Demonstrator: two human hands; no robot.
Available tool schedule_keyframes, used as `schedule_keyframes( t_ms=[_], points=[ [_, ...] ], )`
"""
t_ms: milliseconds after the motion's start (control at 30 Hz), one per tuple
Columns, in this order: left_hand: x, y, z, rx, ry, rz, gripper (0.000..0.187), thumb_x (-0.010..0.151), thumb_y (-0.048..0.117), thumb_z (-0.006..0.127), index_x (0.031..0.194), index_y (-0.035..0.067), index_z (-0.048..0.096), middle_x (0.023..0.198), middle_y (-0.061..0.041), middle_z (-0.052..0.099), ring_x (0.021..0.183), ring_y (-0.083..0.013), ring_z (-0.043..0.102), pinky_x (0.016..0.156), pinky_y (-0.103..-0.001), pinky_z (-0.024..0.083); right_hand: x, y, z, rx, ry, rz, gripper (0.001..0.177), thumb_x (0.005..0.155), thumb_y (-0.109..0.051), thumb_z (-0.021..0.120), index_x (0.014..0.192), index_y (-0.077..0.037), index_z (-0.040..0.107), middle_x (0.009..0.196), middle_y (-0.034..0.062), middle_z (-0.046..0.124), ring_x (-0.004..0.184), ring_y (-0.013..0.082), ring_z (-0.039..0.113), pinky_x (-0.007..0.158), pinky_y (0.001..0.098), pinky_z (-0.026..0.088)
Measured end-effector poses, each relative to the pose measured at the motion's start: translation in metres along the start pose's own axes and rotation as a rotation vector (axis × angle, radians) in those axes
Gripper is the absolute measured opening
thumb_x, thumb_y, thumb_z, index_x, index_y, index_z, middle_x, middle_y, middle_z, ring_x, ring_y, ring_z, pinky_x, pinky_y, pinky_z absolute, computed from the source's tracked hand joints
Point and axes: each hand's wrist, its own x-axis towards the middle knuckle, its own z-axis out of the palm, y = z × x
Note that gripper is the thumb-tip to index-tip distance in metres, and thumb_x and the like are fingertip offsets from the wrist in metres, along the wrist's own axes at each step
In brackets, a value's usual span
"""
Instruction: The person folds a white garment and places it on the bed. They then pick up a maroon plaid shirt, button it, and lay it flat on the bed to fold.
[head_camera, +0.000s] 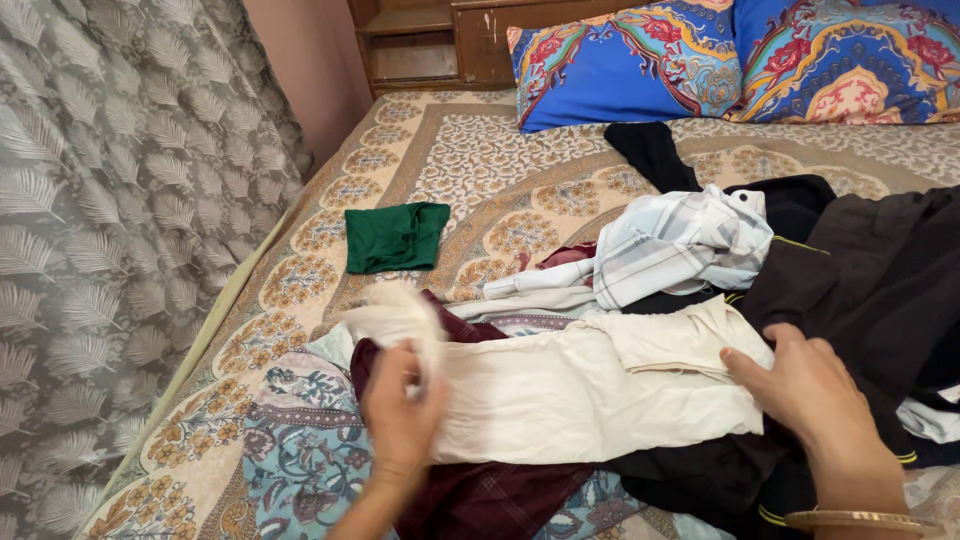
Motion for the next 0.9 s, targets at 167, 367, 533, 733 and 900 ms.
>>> schedule_keyframes(
  t_ms=[167,367,533,733,900],
  points=[
    [-0.047,0.030,0.024,0.112,-0.408,0.473,0.037,0.066,-0.005,0.072,0.097,0.004,0.055,0.121,-0.017,0.062,0.112,-0.0395,0.059,0.090,-0.045,0.051,0.012,0.005,0.005,0.113,-0.134,0.160,0.097,0.078,-0.059,0.078,0.144,0.007,0.050,0.111,0.0347,0.072,0.098,0.0464,0.077,0.084,0.0534,0.064],
    [-0.062,0.022,0.026,0.132,-0.472,0.440,0.033,0.071,-0.005,0.070,0.099,0.003,0.056,0.123,-0.014,0.061,0.111,-0.0377,0.059,0.092,-0.045,0.049,0.003,0.000,0.007,0.169,-0.053,0.060,0.087,0.069,-0.048,0.088,0.128,0.009,0.062,0.113,0.0335,0.073,0.104,0.0421,0.073,0.093,0.0462,0.058],
    [-0.060,0.027,0.027,0.126,-0.465,0.485,0.032,0.068,-0.007,0.066,0.097,0.003,0.056,0.121,-0.015,0.062,0.114,-0.0393,0.058,0.095,-0.046,0.048,-0.002,-0.009,0.010,0.259,0.081,-0.025,0.069,0.070,-0.038,0.081,0.128,-0.003,0.070,0.114,0.0251,0.076,0.108,0.0376,0.072,0.095,0.0461,0.055],
    [-0.058,0.032,0.025,0.109,-0.538,0.416,0.029,0.074,-0.005,0.063,0.100,0.005,0.058,0.122,-0.012,0.065,0.116,-0.0350,0.060,0.105,-0.045,0.045,-0.005,-0.008,0.002,0.157,0.071,0.031,0.086,0.065,-0.053,0.089,0.121,0.007,0.064,0.106,0.0288,0.071,0.100,0.0411,0.071,0.086,0.0490,0.056],
    [-0.039,0.034,0.039,0.168,-0.405,0.446,0.049,0.090,0.012,0.055,0.137,0.000,0.051,0.148,-0.020,0.051,0.142,-0.0390,0.044,0.119,-0.047,0.033,0.001,-0.008,0.002,0.118,-0.183,0.149,0.083,0.069,-0.056,0.090,0.110,0.013,0.067,0.093,0.0279,0.076,0.077,0.0338,0.079,0.070,0.0427,0.063]
  ],
)
